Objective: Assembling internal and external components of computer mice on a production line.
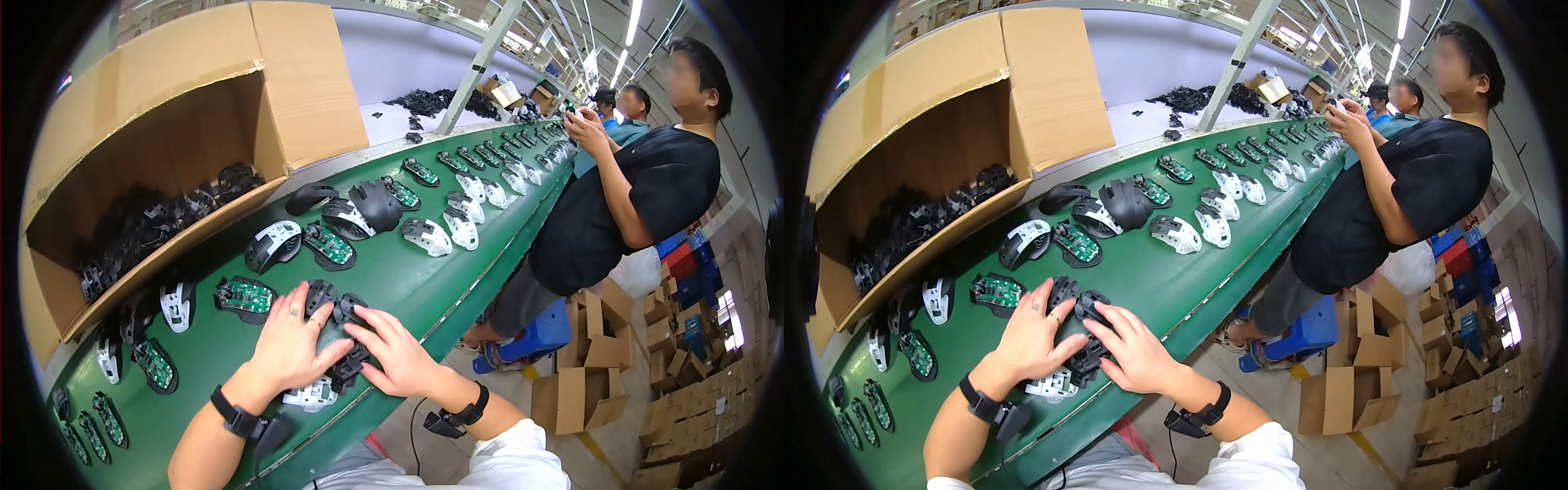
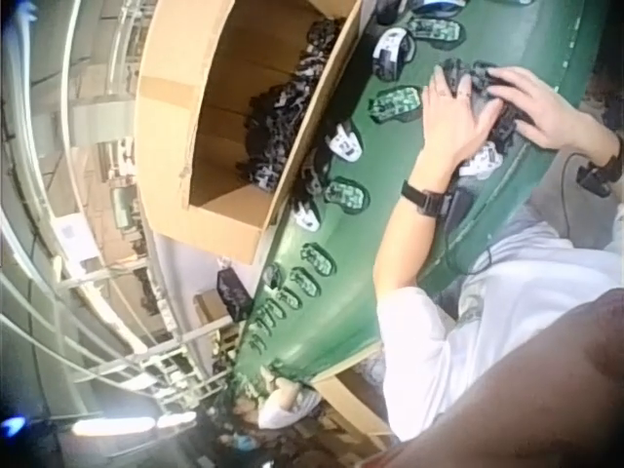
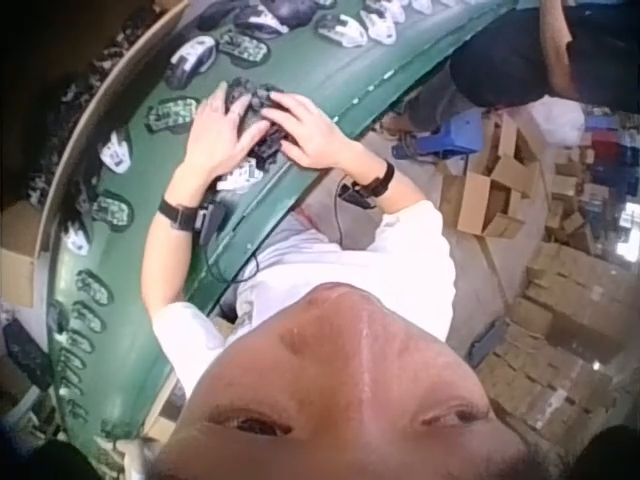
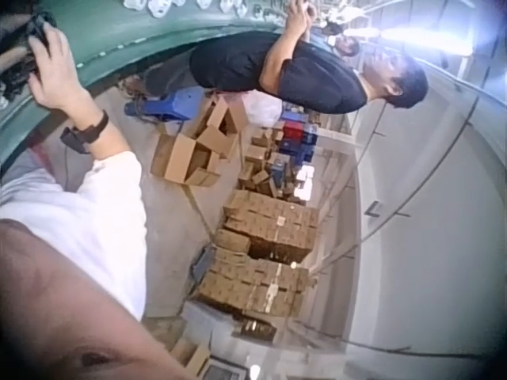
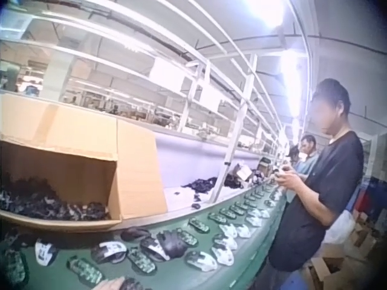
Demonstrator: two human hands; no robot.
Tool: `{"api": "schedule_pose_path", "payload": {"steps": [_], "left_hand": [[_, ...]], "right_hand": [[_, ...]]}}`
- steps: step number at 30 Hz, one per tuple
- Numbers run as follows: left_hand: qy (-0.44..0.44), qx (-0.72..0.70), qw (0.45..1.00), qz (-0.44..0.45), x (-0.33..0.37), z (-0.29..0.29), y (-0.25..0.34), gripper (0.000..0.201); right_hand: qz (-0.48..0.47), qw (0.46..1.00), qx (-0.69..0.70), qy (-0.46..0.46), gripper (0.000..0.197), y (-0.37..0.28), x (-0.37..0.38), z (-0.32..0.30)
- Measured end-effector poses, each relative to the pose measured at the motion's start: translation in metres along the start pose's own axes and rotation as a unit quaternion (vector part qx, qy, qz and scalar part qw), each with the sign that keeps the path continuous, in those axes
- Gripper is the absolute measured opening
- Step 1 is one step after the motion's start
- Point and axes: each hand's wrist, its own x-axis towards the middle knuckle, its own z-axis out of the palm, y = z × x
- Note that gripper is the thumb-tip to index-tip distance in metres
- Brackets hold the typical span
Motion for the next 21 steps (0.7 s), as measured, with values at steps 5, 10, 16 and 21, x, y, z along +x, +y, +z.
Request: {"api": "schedule_pose_path", "payload": {"steps": [5,10,16,21], "left_hand": [[-0.037,-0.092,0.994,0.037,-0.017,-0.013,0.004,0.086],[-0.047,0.009,0.999,-0.012,-0.042,-0.002,0.017,0.102],[-0.039,0.014,0.999,-0.014,-0.078,-0.005,0.025,0.093],[-0.058,0.015,0.997,-0.038,-0.095,-0.013,0.023,0.084]], "right_hand": [[0.011,1.000,0.013,-0.016,0.105,0.003,0.019,-0.008],[-0.038,0.987,0.032,-0.150,0.103,0.006,0.044,-0.003],[-0.089,0.991,0.009,-0.098,0.089,0.000,0.036,0.022],[-0.105,0.988,0.046,-0.104,0.091,-0.022,0.030,0.023]]}}
